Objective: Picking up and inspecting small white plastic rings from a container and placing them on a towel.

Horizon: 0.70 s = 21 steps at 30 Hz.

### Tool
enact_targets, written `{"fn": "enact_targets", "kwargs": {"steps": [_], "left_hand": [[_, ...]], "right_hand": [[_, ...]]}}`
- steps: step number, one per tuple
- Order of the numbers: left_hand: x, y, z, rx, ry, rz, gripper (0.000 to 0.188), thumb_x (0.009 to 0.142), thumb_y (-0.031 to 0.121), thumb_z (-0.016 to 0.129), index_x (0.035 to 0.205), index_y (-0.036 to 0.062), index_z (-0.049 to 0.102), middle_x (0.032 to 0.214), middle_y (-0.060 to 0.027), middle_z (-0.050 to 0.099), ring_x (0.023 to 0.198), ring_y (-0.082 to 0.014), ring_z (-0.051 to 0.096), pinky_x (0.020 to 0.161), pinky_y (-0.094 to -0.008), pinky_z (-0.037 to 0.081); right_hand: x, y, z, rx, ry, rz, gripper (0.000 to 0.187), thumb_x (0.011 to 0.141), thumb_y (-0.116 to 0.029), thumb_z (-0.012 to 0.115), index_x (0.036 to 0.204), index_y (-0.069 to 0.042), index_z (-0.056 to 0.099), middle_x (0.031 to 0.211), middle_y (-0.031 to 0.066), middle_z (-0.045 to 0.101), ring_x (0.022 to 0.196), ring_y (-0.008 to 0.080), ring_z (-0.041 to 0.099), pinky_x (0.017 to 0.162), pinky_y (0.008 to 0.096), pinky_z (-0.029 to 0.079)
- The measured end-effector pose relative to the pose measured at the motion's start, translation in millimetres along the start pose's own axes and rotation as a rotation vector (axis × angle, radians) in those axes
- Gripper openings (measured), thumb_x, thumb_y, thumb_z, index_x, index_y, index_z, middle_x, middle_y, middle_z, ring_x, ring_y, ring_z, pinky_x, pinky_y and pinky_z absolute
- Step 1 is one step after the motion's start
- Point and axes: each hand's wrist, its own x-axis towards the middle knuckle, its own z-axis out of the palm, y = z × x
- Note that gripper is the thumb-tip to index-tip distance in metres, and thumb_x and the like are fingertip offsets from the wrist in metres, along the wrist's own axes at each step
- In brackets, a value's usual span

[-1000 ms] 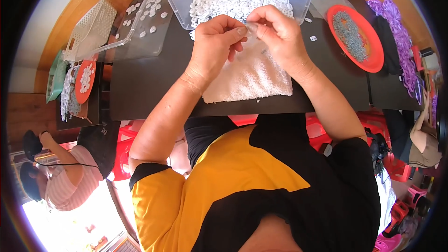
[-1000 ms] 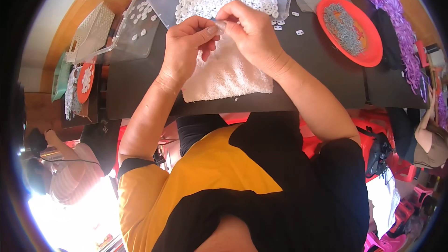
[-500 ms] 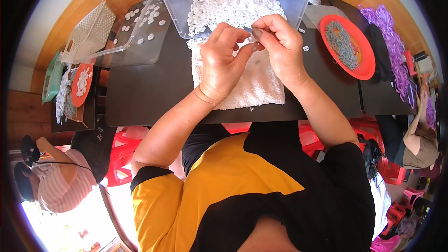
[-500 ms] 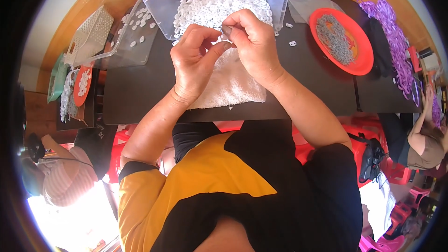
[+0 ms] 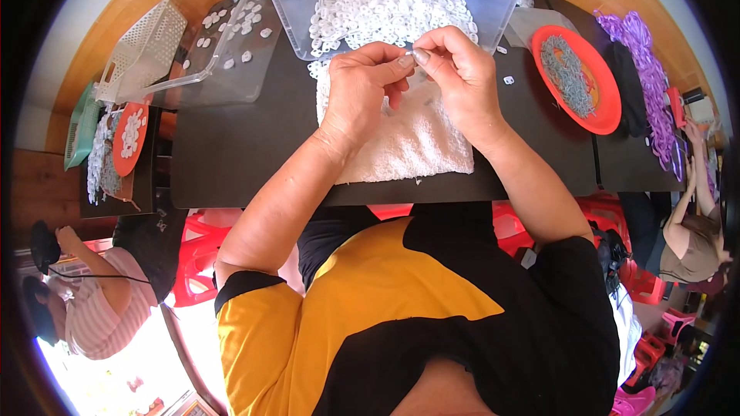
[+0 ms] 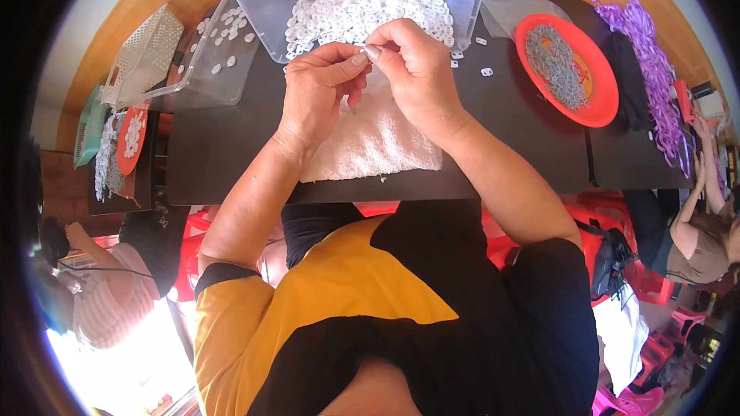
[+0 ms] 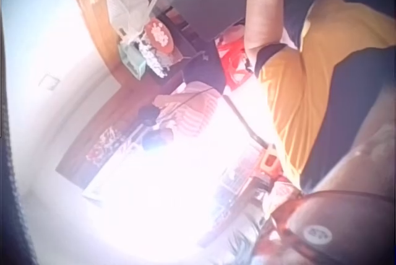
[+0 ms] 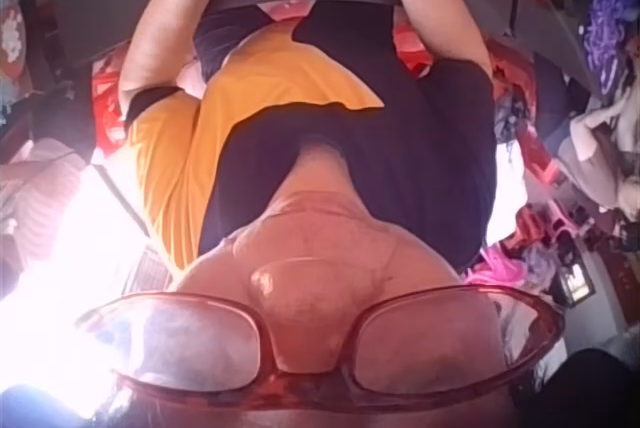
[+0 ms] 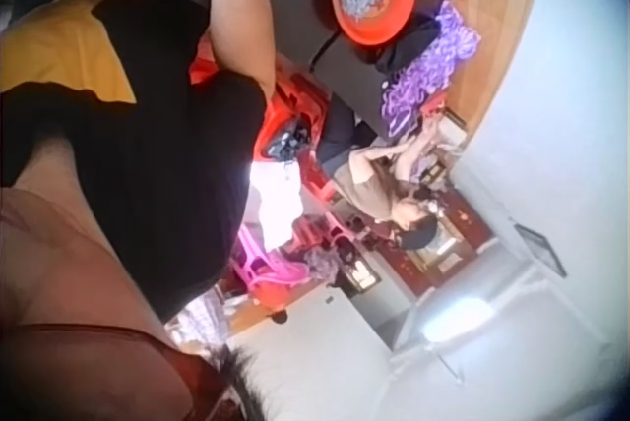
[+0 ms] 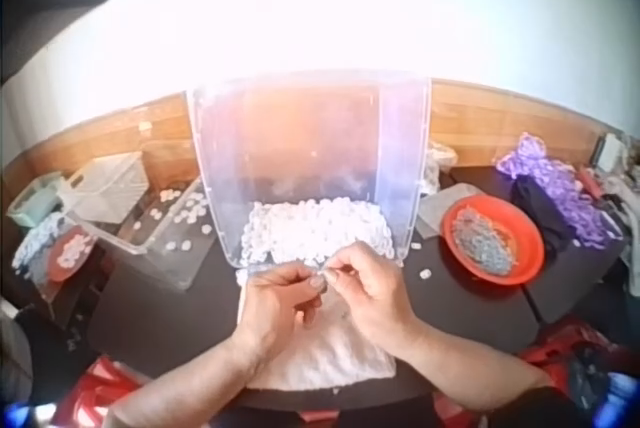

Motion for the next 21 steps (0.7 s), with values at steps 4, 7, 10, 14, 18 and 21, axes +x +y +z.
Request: {"fn": "enact_targets", "kwargs": {"steps": [4,7,10,14,18,21], "left_hand": [[-0.4,1.8,-1.1,-0.078,0.032,-0.056,0.009,0.085,0.003,0.068,0.090,-0.0043,0.065,0.074,-0.0085,0.064,0.060,-0.0124,0.058,0.045,-0.0245,0.043],[-0.1,1.2,-7.7,-0.091,0.038,-0.081,0.011,0.088,0.001,0.063,0.096,-0.0064,0.063,0.080,-0.0111,0.065,0.062,-0.0147,0.060,0.049,-0.0256,0.045],[0.1,-2.7,-10.1,-0.103,0.063,-0.061,0.011,0.088,0.000,0.062,0.097,-0.0066,0.062,0.081,-0.0118,0.065,0.062,-0.0149,0.060,0.049,-0.0257,0.046],[-1.4,-2.5,-9.5,-0.074,0.088,-0.045,0.011,0.087,0.000,0.063,0.097,-0.0066,0.062,0.081,-0.0118,0.065,0.063,-0.0144,0.060,0.049,-0.0254,0.046],[-2.7,-5.0,-8.0,-0.026,0.093,-0.019,0.011,0.087,0.000,0.064,0.096,-0.0060,0.063,0.081,-0.0110,0.065,0.063,-0.0137,0.060,0.048,-0.0248,0.045],[-3.9,-5.6,-7.2,0.011,0.098,-0.001,0.011,0.086,0.000,0.065,0.095,-0.0057,0.063,0.080,-0.0105,0.065,0.063,-0.0135,0.060,0.048,-0.0244,0.045]], "right_hand": [[0.1,2.7,0.7,-0.062,-0.051,-0.005,0.006,0.088,0.003,0.059,0.094,0.000,0.059,0.084,0.0070,0.064,0.076,0.0136,0.060,0.069,0.0260,0.049],[0.2,6.3,2.4,-0.039,-0.043,0.040,0.005,0.089,0.002,0.059,0.094,0.000,0.059,0.084,0.0075,0.064,0.076,0.0140,0.060,0.070,0.0265,0.049],[-0.6,12.4,2.3,-0.064,-0.030,0.034,0.005,0.093,-0.005,0.059,0.095,-0.001,0.061,0.078,-0.0012,0.059,0.070,0.0055,0.052,0.061,0.0214,0.045],[-1.4,13.2,3.4,-0.106,-0.064,0.061,0.006,0.094,-0.007,0.058,0.095,-0.002,0.061,0.078,-0.0010,0.059,0.070,0.0056,0.052,0.060,0.0216,0.045],[-1.9,15.9,4.8,-0.133,-0.069,0.049,0.006,0.094,-0.007,0.058,0.094,-0.002,0.061,0.076,-0.0010,0.058,0.069,0.0056,0.053,0.058,0.0217,0.045],[-2.5,15.9,6.3,-0.151,-0.074,0.058,0.006,0.094,-0.007,0.058,0.094,-0.002,0.061,0.074,-0.0011,0.058,0.068,0.0056,0.053,0.057,0.0217,0.045]]}}
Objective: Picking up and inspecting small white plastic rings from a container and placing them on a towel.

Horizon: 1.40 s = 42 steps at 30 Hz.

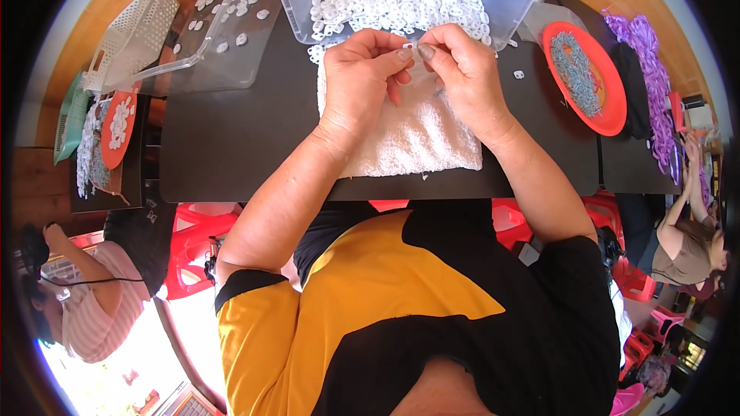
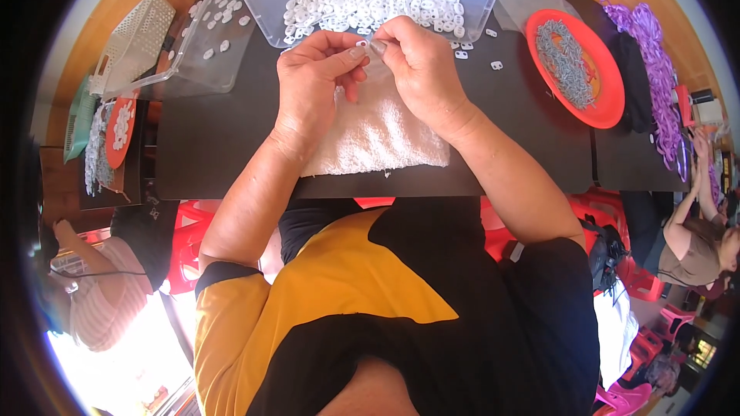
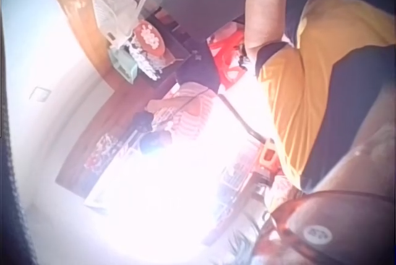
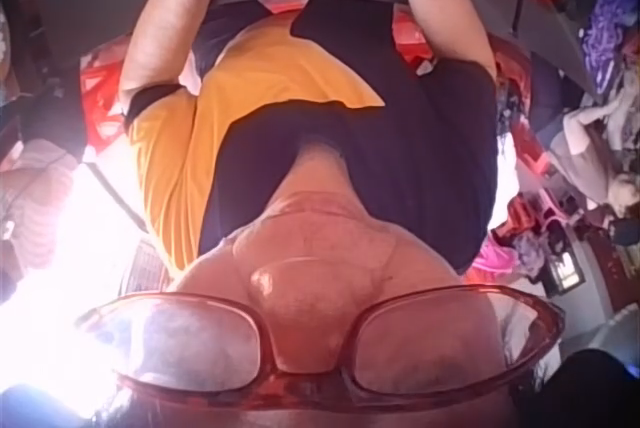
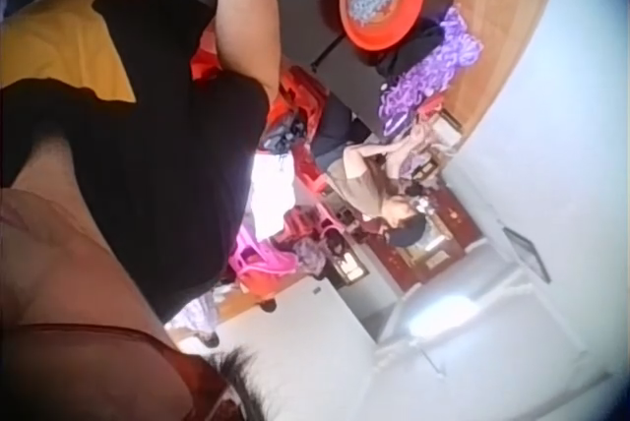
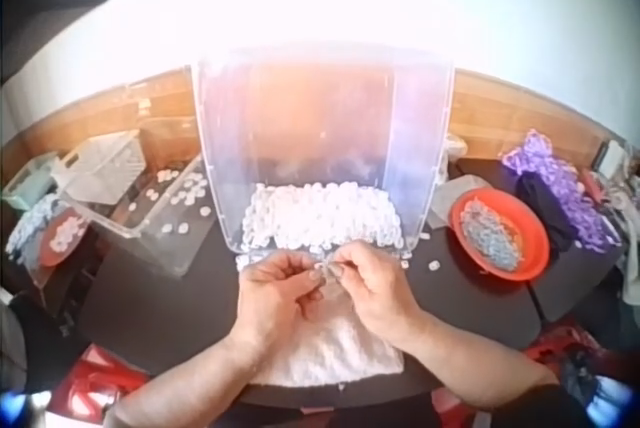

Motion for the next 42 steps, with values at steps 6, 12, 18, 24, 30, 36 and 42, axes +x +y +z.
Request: {"fn": "enact_targets", "kwargs": {"steps": [6,12,18,24,30,36,42], "left_hand": [[-1.1,0.4,1.8,0.054,0.024,0.039,0.011,0.085,0.000,0.065,0.095,-0.0060,0.063,0.079,-0.0105,0.066,0.063,-0.0134,0.061,0.047,-0.0243,0.045],[-0.5,-1.5,1.2,0.064,0.032,0.054,0.011,0.085,-0.001,0.065,0.095,-0.0061,0.063,0.079,-0.0108,0.066,0.062,-0.0131,0.061,0.046,-0.0238,0.044],[-2.1,-3.4,2.7,0.079,0.038,0.056,0.011,0.085,-0.001,0.065,0.094,-0.0058,0.063,0.078,-0.0098,0.066,0.061,-0.0123,0.060,0.045,-0.0230,0.044],[-4.1,-9.4,4.6,0.081,0.087,0.066,0.005,0.085,-0.003,0.064,0.090,-0.0046,0.063,0.075,-0.0070,0.064,0.060,-0.0098,0.058,0.045,-0.0211,0.042],[-1.7,-12.3,5.9,0.119,0.141,0.156,0.001,0.085,-0.002,0.064,0.085,-0.0023,0.063,0.072,-0.0047,0.063,0.057,-0.0072,0.055,0.044,-0.0204,0.040],[1.4,-15.5,-0.2,0.157,0.134,0.103,0.004,0.085,0.001,0.066,0.086,-0.0016,0.063,0.070,-0.0034,0.062,0.055,-0.0066,0.054,0.041,-0.0211,0.039],[6.0,-27.6,-5.9,0.268,0.080,0.104,0.007,0.084,0.004,0.067,0.086,-0.0006,0.062,0.068,-0.0019,0.060,0.054,-0.0066,0.052,0.042,-0.0219,0.038]], "right_hand": [[-0.5,-1.4,0.0,0.004,0.006,0.033,0.004,0.091,-0.003,0.059,0.094,-0.001,0.060,0.077,0.0048,0.062,0.071,0.0125,0.058,0.063,0.0257,0.047],[-0.4,-5.2,0.4,0.051,-0.008,0.084,0.006,0.088,0.000,0.060,0.093,0.000,0.058,0.080,0.0102,0.066,0.073,0.0181,0.063,0.069,0.0291,0.050],[-2.8,-3.2,1.9,0.053,-0.012,0.083,0.006,0.088,0.000,0.060,0.093,0.000,0.059,0.079,0.0097,0.065,0.070,0.0166,0.061,0.066,0.0284,0.049],[-4.2,-4.4,10.1,0.187,-0.005,0.194,0.004,0.087,-0.001,0.059,0.090,0.000,0.061,0.071,0.0055,0.063,0.063,0.0102,0.057,0.057,0.0253,0.046],[-1.3,-5.0,16.5,0.303,0.016,0.243,0.005,0.087,0.000,0.057,0.087,0.000,0.062,0.066,0.0024,0.060,0.056,0.0073,0.054,0.051,0.0232,0.043],[1.2,-3.7,9.1,0.384,-0.085,0.418,0.008,0.090,-0.007,0.060,0.091,-0.001,0.065,0.071,-0.0009,0.059,0.061,0.0061,0.053,0.052,0.0217,0.042],[21.5,-20.8,-16.5,0.219,0.005,0.479,0.014,0.091,-0.017,0.063,0.094,-0.005,0.069,0.071,-0.0025,0.059,0.062,0.0065,0.054,0.054,0.0202,0.039]]}}
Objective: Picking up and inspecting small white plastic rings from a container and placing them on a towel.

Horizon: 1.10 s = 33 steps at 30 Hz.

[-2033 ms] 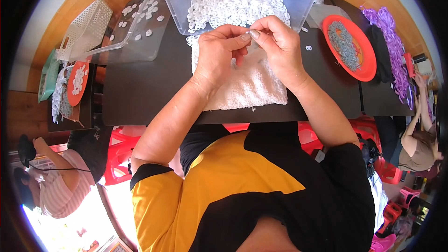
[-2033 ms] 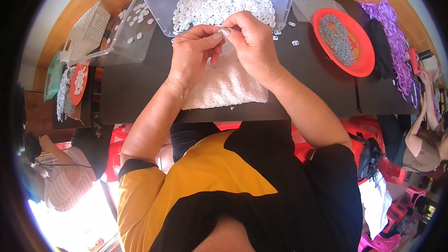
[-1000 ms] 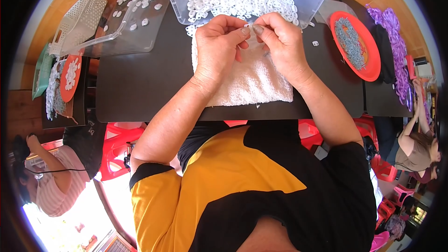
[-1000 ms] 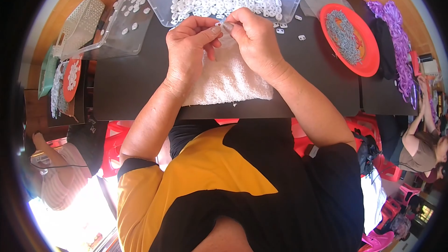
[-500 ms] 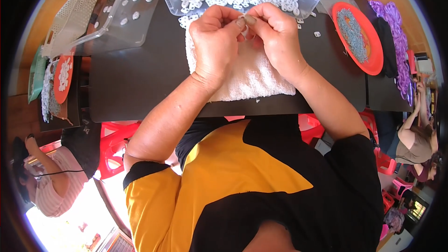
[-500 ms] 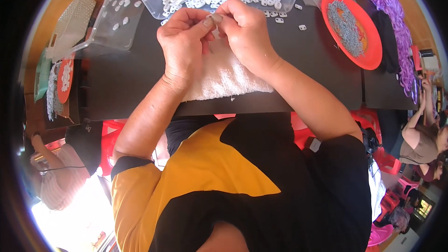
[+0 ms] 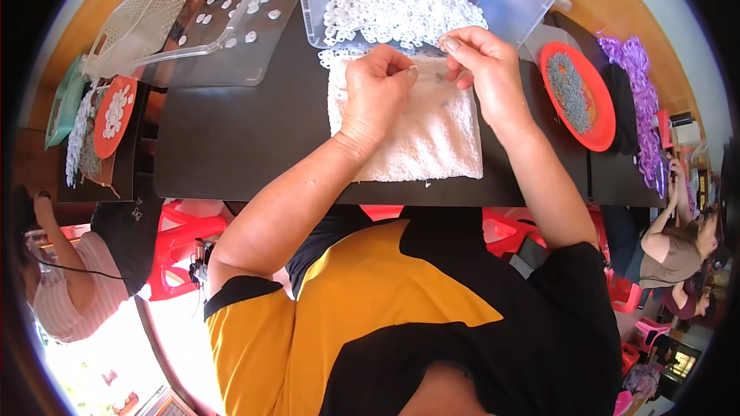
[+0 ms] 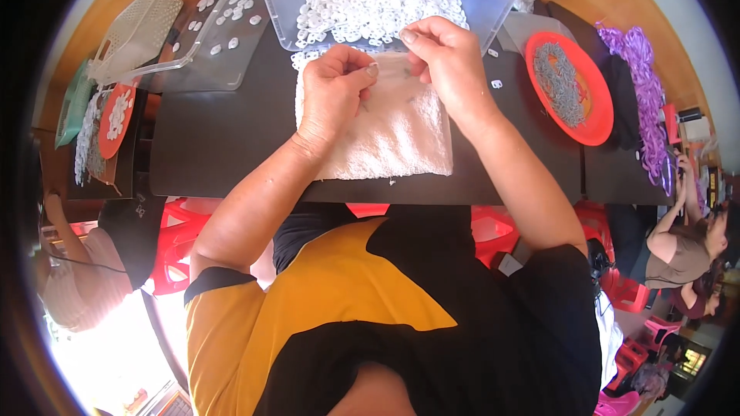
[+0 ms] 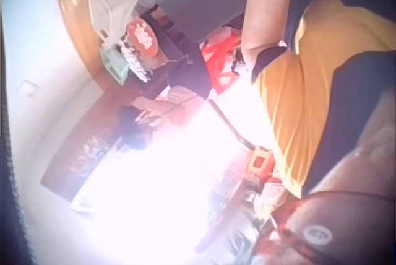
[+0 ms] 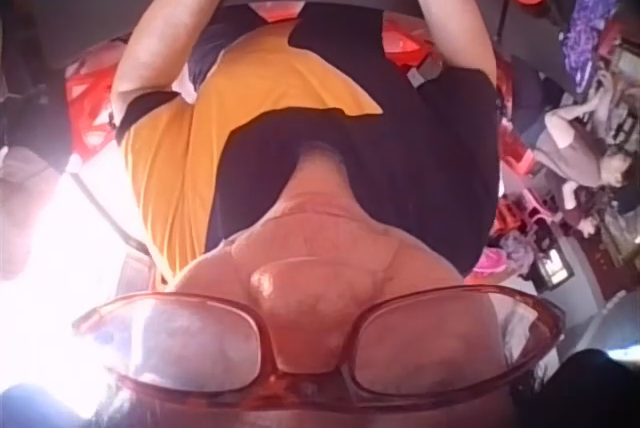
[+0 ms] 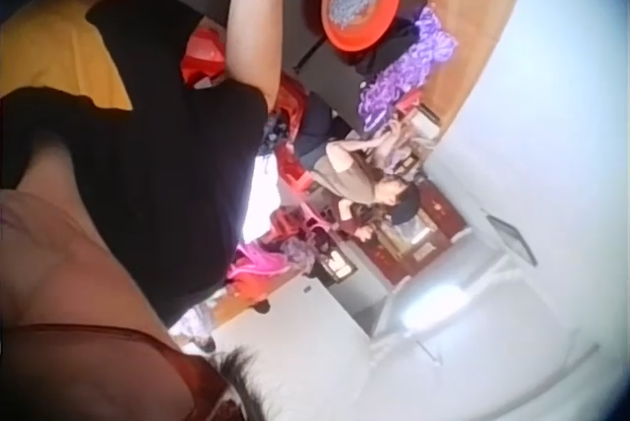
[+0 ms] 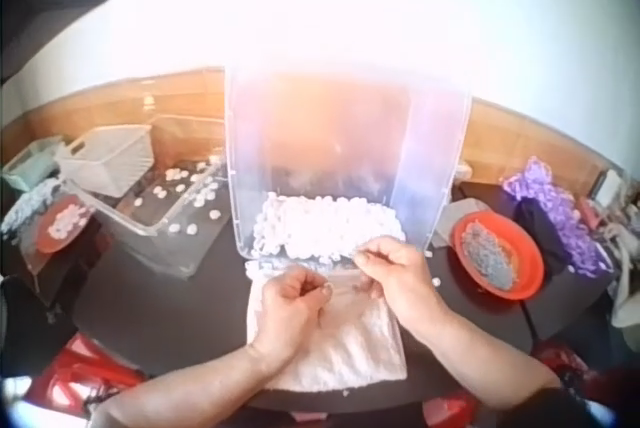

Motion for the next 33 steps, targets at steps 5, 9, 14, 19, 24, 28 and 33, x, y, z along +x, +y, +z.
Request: {"fn": "enact_targets", "kwargs": {"steps": [5,9,14,19,24,28,33], "left_hand": [[3.9,-5.6,2.6,-0.005,-0.003,0.068,0.006,0.081,0.002,0.065,0.082,-0.0017,0.061,0.065,-0.0021,0.058,0.054,-0.0074,0.051,0.046,-0.0241,0.040],[6.9,-5.9,2.4,0.024,0.005,0.071,0.005,0.076,0.002,0.063,0.079,-0.0022,0.063,0.064,-0.0062,0.060,0.057,-0.0119,0.054,0.053,-0.0280,0.044],[6.2,-10.4,1.9,0.031,0.007,0.104,0.004,0.076,0.000,0.063,0.078,-0.0029,0.061,0.063,-0.0035,0.058,0.054,-0.0085,0.051,0.048,-0.0246,0.041],[6.3,-9.6,4.5,0.078,-0.010,0.123,0.005,0.075,0.000,0.063,0.078,-0.0027,0.062,0.064,-0.0035,0.059,0.054,-0.0089,0.052,0.049,-0.0254,0.042],[9.9,-11.3,1.8,0.058,0.033,0.105,0.009,0.072,0.005,0.063,0.077,-0.0025,0.065,0.065,-0.0139,0.065,0.061,-0.0222,0.062,0.063,-0.0354,0.051],[3.6,12.8,-1.1,-0.245,0.069,-0.117,0.009,0.077,0.005,0.064,0.082,-0.0027,0.063,0.065,-0.0056,0.060,0.053,-0.0113,0.053,0.048,-0.0258,0.043],[2.5,14.5,-3.1,-0.257,0.093,-0.084,0.010,0.082,0.006,0.064,0.087,-0.0021,0.062,0.071,-0.0066,0.063,0.054,-0.0092,0.054,0.041,-0.0229,0.039]], "right_hand": [[54.6,7.4,9.0,-0.712,-0.139,-0.402,0.017,0.080,-0.013,0.065,0.097,-0.012,0.068,0.080,0.0109,0.066,0.068,0.0273,0.063,0.063,0.0378,0.048],[89.2,4.3,24.0,-0.980,-0.202,-0.626,0.024,0.079,-0.012,0.063,0.103,-0.015,0.067,0.095,0.0131,0.067,0.089,0.0327,0.062,0.077,0.0429,0.049],[101.0,-3.5,47.8,-1.216,-0.340,-0.672,0.023,0.082,-0.018,0.063,0.104,-0.021,0.067,0.093,0.0102,0.067,0.085,0.0300,0.065,0.073,0.0430,0.050],[119.8,13.1,51.2,-1.258,-0.328,-0.789,0.016,0.079,-0.018,0.062,0.094,-0.020,0.069,0.081,0.0086,0.068,0.078,0.0299,0.066,0.066,0.0437,0.050],[109.0,5.8,44.4,-0.981,-0.165,-0.784,0.010,0.081,-0.017,0.062,0.089,-0.011,0.064,0.086,0.0062,0.067,0.079,0.0296,0.064,0.068,0.0395,0.049],[68.2,-6.4,9.8,-0.847,-0.210,-0.510,0.010,0.080,-0.011,0.065,0.086,-0.004,0.062,0.075,0.0091,0.064,0.068,0.0219,0.060,0.065,0.0341,0.046],[26.7,-2.0,-5.6,-1.015,-0.457,-0.511,0.008,0.076,-0.007,0.062,0.084,-0.003,0.063,0.082,0.0091,0.066,0.075,0.0280,0.064,0.066,0.0365,0.048]]}}
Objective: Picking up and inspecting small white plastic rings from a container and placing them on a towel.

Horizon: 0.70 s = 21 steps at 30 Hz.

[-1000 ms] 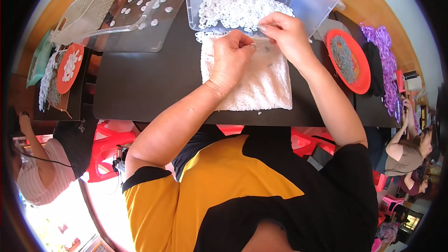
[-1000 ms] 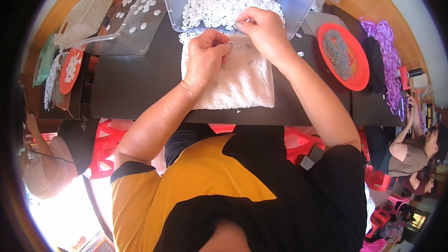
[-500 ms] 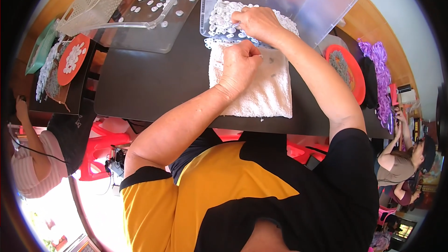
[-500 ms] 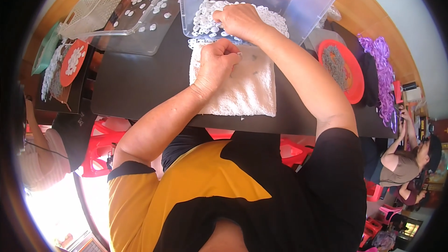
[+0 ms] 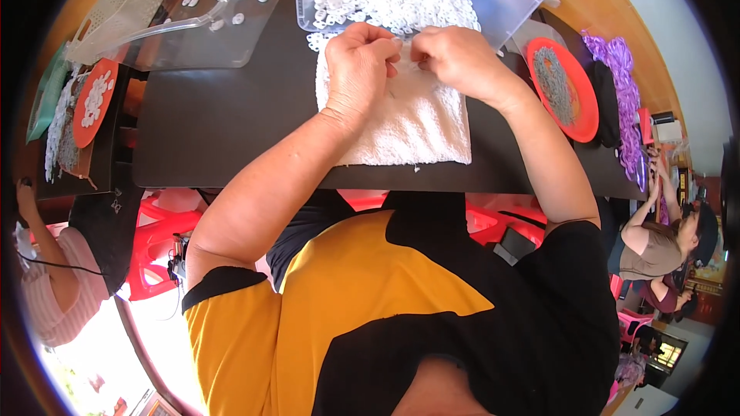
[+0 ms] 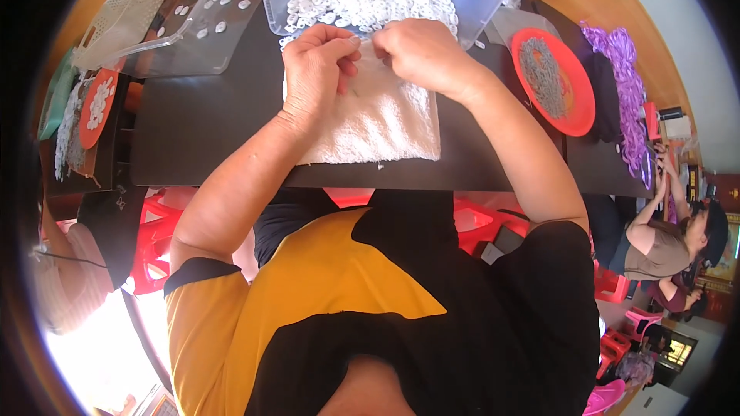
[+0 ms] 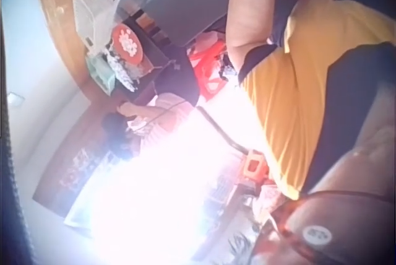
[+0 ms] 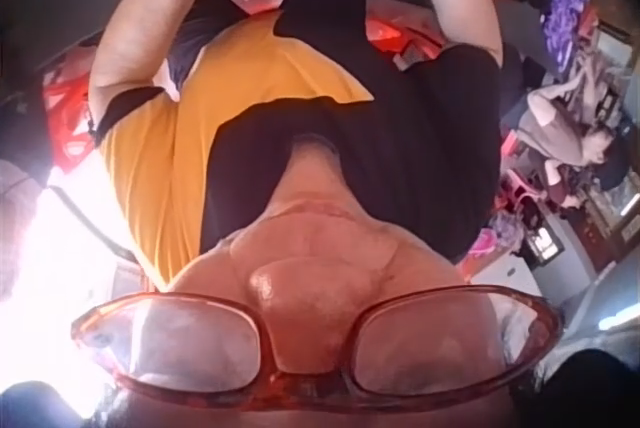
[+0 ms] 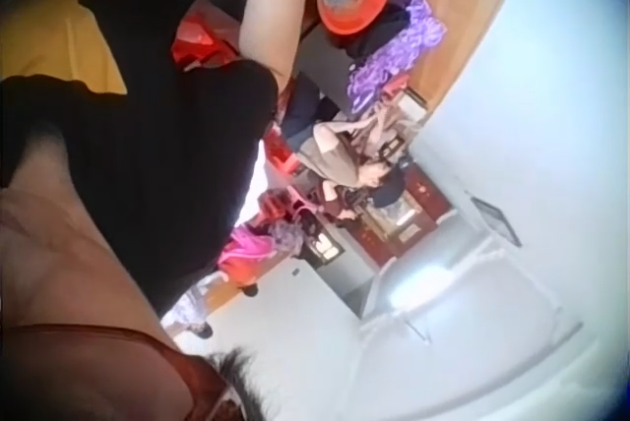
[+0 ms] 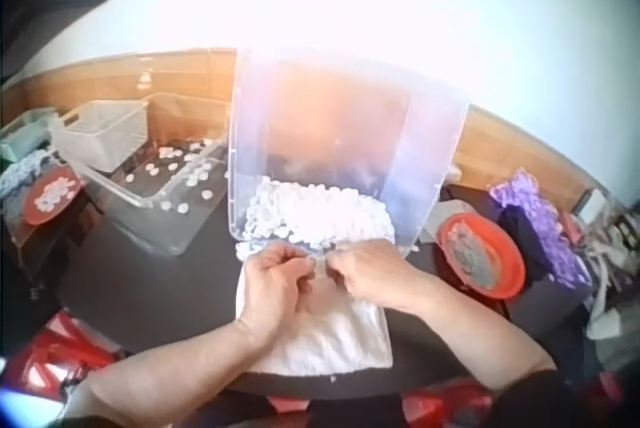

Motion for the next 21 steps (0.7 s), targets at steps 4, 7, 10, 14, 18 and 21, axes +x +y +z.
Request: {"fn": "enact_targets", "kwargs": {"steps": [4,7,10,14,18,21], "left_hand": [[-2.9,2.2,1.3,0.007,-0.006,-0.021,0.010,0.082,0.006,0.064,0.087,-0.0021,0.063,0.072,-0.0065,0.063,0.055,-0.0091,0.055,0.041,-0.0229,0.039],[-2.1,-1.6,1.2,0.023,-0.015,-0.002,0.010,0.083,0.006,0.064,0.087,-0.0021,0.063,0.072,-0.0067,0.063,0.055,-0.0091,0.055,0.040,-0.0226,0.038],[-3.8,-0.3,0.8,0.016,-0.015,-0.004,0.009,0.082,0.006,0.064,0.087,-0.0020,0.063,0.072,-0.0070,0.063,0.055,-0.0093,0.055,0.040,-0.0225,0.038],[-5.1,3.4,0.7,0.004,-0.024,-0.018,0.009,0.082,0.005,0.064,0.087,-0.0021,0.063,0.073,-0.0073,0.063,0.056,-0.0098,0.056,0.041,-0.0228,0.038],[-4.9,7.1,0.2,-0.053,-0.011,0.010,0.009,0.082,0.005,0.064,0.087,-0.0024,0.062,0.073,-0.0079,0.064,0.056,-0.0105,0.056,0.042,-0.0229,0.038],[-3.0,9.7,-0.9,-0.079,0.003,0.034,0.010,0.082,0.005,0.065,0.087,-0.0026,0.062,0.073,-0.0082,0.064,0.056,-0.0109,0.057,0.043,-0.0229,0.038]], "right_hand": [[-8.2,-0.5,6.5,-0.190,0.149,-0.057,0.013,0.076,-0.007,0.059,0.087,-0.010,0.066,0.086,0.0070,0.065,0.080,0.0284,0.065,0.068,0.0407,0.051],[-11.9,3.9,2.3,-0.258,0.371,-0.023,0.010,0.078,-0.009,0.060,0.085,-0.010,0.067,0.085,0.0070,0.064,0.081,0.0279,0.065,0.062,0.0422,0.051],[-15.6,-2.7,3.1,-0.455,0.240,0.026,0.009,0.078,-0.010,0.060,0.084,-0.008,0.068,0.086,0.0083,0.064,0.084,0.0282,0.064,0.067,0.0419,0.051],[-14.8,-22.1,17.5,-0.514,0.172,-0.004,0.010,0.079,-0.014,0.063,0.081,-0.005,0.068,0.092,0.0097,0.063,0.095,0.0273,0.060,0.084,0.0410,0.045],[-13.2,-24.9,23.7,-0.456,0.212,-0.030,0.009,0.078,-0.013,0.064,0.082,-0.006,0.068,0.093,0.0084,0.062,0.095,0.0264,0.060,0.084,0.0407,0.044],[-10.5,-16.1,25.1,-0.297,0.191,-0.007,0.008,0.077,-0.012,0.066,0.084,-0.008,0.068,0.091,0.0070,0.061,0.094,0.0258,0.060,0.083,0.0402,0.044]]}}
